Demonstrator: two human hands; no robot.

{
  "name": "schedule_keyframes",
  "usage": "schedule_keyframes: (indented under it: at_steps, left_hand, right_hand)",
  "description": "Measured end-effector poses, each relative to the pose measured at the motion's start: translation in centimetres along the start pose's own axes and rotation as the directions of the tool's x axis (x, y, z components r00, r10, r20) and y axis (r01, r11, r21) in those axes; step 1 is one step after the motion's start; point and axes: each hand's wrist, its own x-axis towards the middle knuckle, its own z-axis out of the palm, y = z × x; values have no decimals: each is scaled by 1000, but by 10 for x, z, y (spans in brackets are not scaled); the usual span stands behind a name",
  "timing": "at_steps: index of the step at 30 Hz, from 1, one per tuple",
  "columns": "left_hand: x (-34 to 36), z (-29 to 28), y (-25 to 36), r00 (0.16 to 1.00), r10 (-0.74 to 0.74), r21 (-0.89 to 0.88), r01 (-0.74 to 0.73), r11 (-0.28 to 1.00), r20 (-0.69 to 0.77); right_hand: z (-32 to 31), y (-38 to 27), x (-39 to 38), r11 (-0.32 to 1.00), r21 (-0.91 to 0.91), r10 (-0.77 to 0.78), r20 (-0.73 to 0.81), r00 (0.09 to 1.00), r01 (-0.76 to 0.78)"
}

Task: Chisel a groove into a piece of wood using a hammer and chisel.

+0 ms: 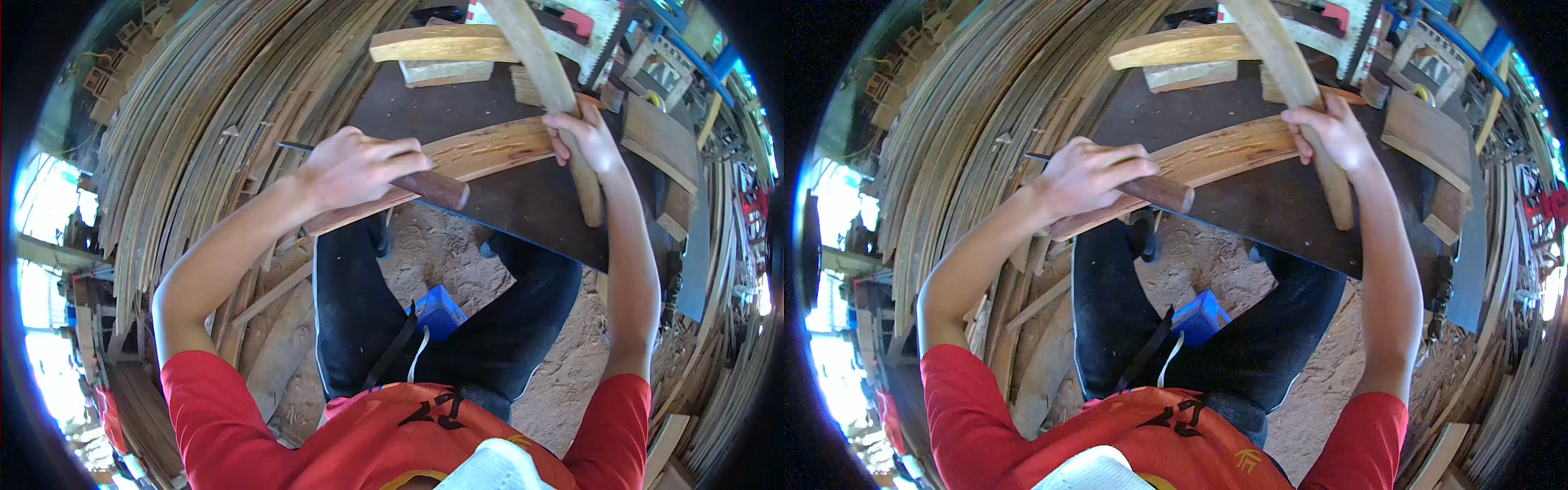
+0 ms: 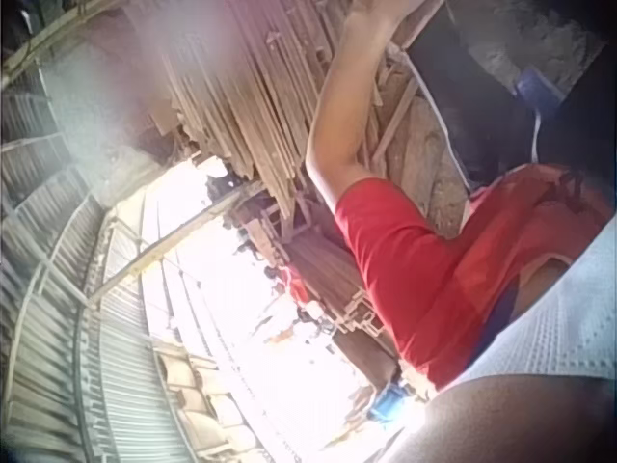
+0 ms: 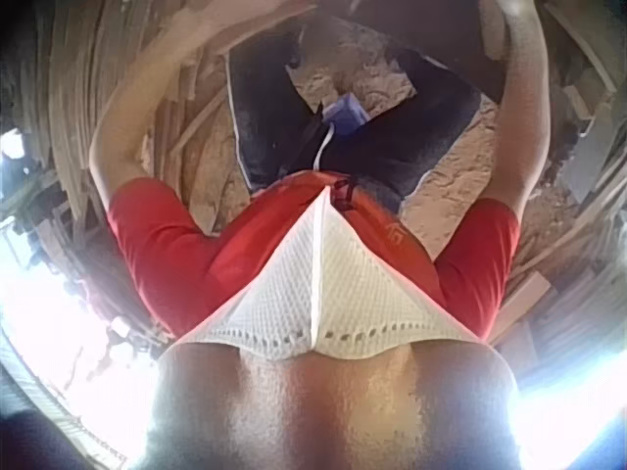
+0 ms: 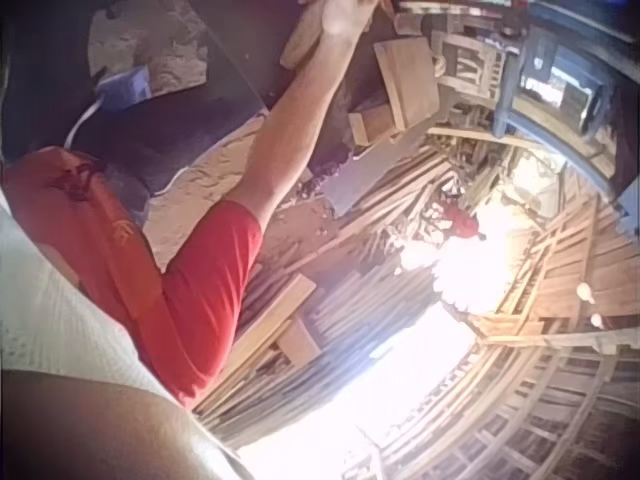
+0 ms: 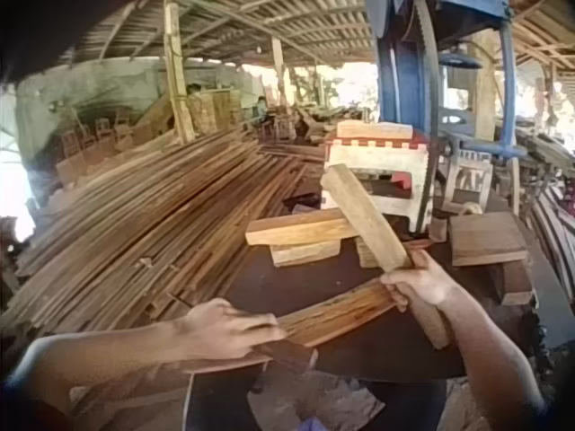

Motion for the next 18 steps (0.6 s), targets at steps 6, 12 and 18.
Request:
schedule_keyframes:
  at_steps: [6, 12, 18]
  left_hand:
    - [-2, 4, 16, 989, -144, -59, 141, 988, -33]
    - [-5, -14, 5, 819, -573, -387, 517, 763, -34]
    - [-98, -103, -55, 521, -852, -168, 836, 522, -56]
  right_hand:
    - [-12, 5, 5, 999, -46, 9, -9, 1000, -9]
    - [-5, 9, 3, 1000, -13, 10, -17, 1000, -11]
    - [1, 0, 2, 999, -40, -14, -2, 1000, 14]
